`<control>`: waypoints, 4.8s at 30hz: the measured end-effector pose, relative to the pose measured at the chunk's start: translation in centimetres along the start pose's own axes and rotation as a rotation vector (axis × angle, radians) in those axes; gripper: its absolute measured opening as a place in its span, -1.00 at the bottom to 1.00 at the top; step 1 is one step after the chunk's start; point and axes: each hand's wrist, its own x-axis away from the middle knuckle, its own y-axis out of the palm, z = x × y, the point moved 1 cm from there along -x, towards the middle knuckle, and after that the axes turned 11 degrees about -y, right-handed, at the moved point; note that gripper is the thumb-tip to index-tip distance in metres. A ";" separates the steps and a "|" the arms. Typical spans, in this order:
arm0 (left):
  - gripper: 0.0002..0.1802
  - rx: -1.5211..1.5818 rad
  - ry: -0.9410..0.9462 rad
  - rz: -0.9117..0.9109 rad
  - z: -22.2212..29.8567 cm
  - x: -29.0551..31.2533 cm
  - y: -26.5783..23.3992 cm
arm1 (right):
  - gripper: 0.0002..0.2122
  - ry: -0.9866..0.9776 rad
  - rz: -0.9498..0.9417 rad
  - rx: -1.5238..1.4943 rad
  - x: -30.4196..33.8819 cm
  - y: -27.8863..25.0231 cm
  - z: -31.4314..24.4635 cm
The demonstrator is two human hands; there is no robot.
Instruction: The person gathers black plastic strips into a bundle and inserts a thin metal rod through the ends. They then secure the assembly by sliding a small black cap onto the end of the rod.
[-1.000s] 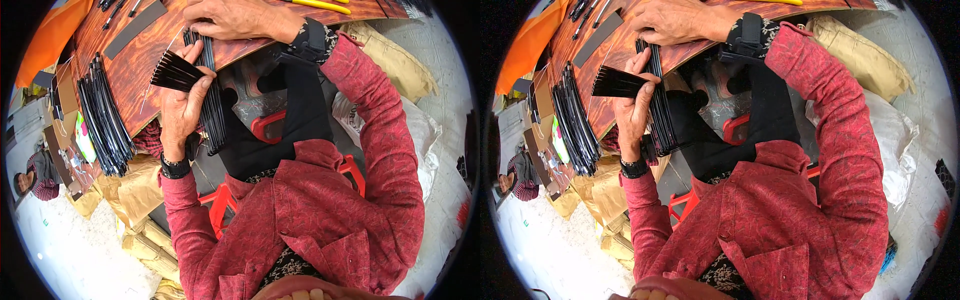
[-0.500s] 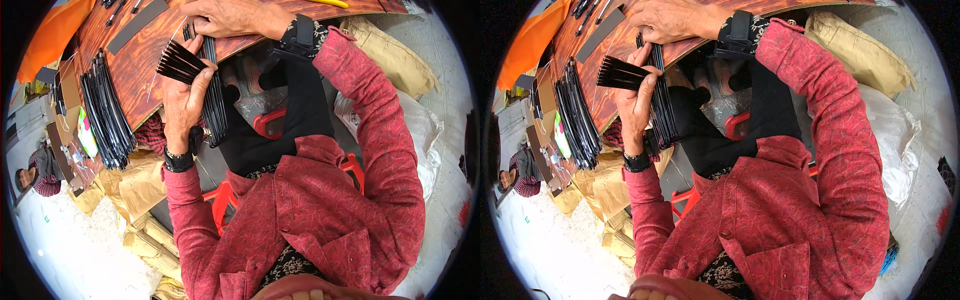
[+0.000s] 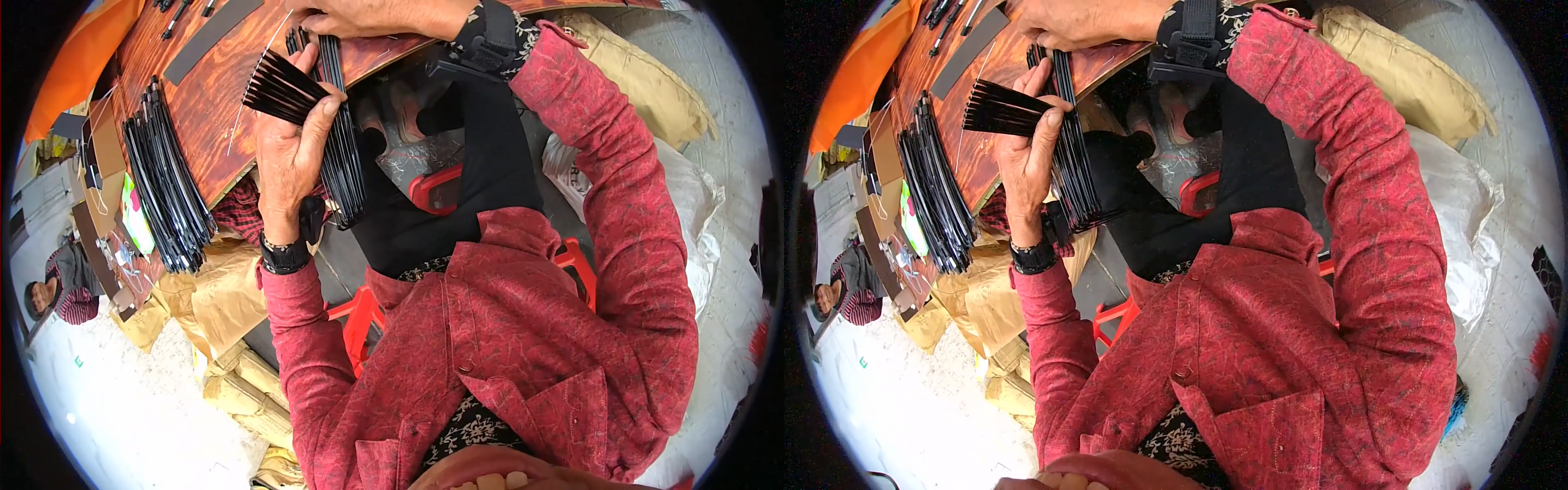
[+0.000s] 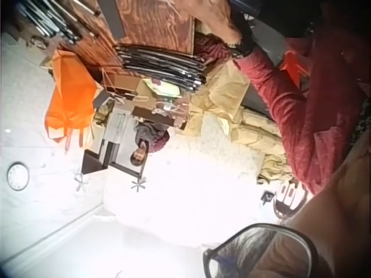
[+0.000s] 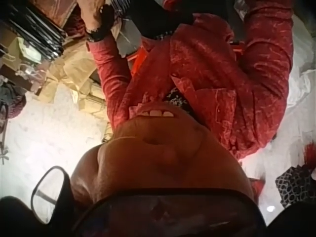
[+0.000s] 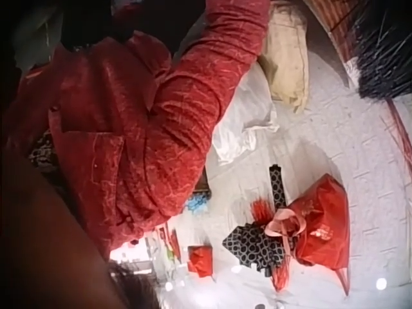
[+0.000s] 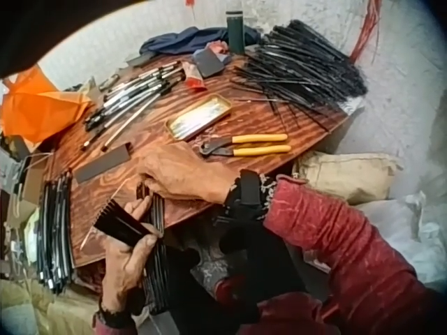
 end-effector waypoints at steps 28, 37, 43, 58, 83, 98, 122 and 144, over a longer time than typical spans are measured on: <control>-0.58 0.087 -0.181 0.032 -0.4 -1.1 0.4 | -0.87 0.176 0.191 -0.080 0.0 0.3 -1.5; -0.71 0.118 -0.093 0.085 -1.5 -4.4 -0.1 | -0.90 0.117 0.179 -0.052 -0.5 1.7 1.6; -0.68 0.262 -0.116 0.111 0.0 -4.2 -0.1 | -0.87 0.158 0.132 -0.043 -0.3 2.3 2.3; -0.81 0.241 -0.237 -0.005 -1.3 -3.8 0.0 | -0.64 0.311 0.129 0.060 0.1 3.5 1.4; -0.78 0.098 -0.002 0.130 -0.4 -4.2 -1.3 | -0.60 0.363 -0.078 -0.025 -1.9 1.2 0.7; -0.80 0.101 0.025 0.181 -0.2 -4.0 -0.8 | -0.63 0.364 -0.074 -0.026 -1.7 1.0 0.9; -0.54 0.079 -0.126 0.073 -0.1 -3.9 -0.5 | -0.48 0.223 0.000 0.043 -0.7 2.7 0.5; -0.52 0.025 -0.092 0.090 0.0 -3.9 -0.5 | -0.49 0.225 -0.008 -0.013 -0.6 2.7 0.5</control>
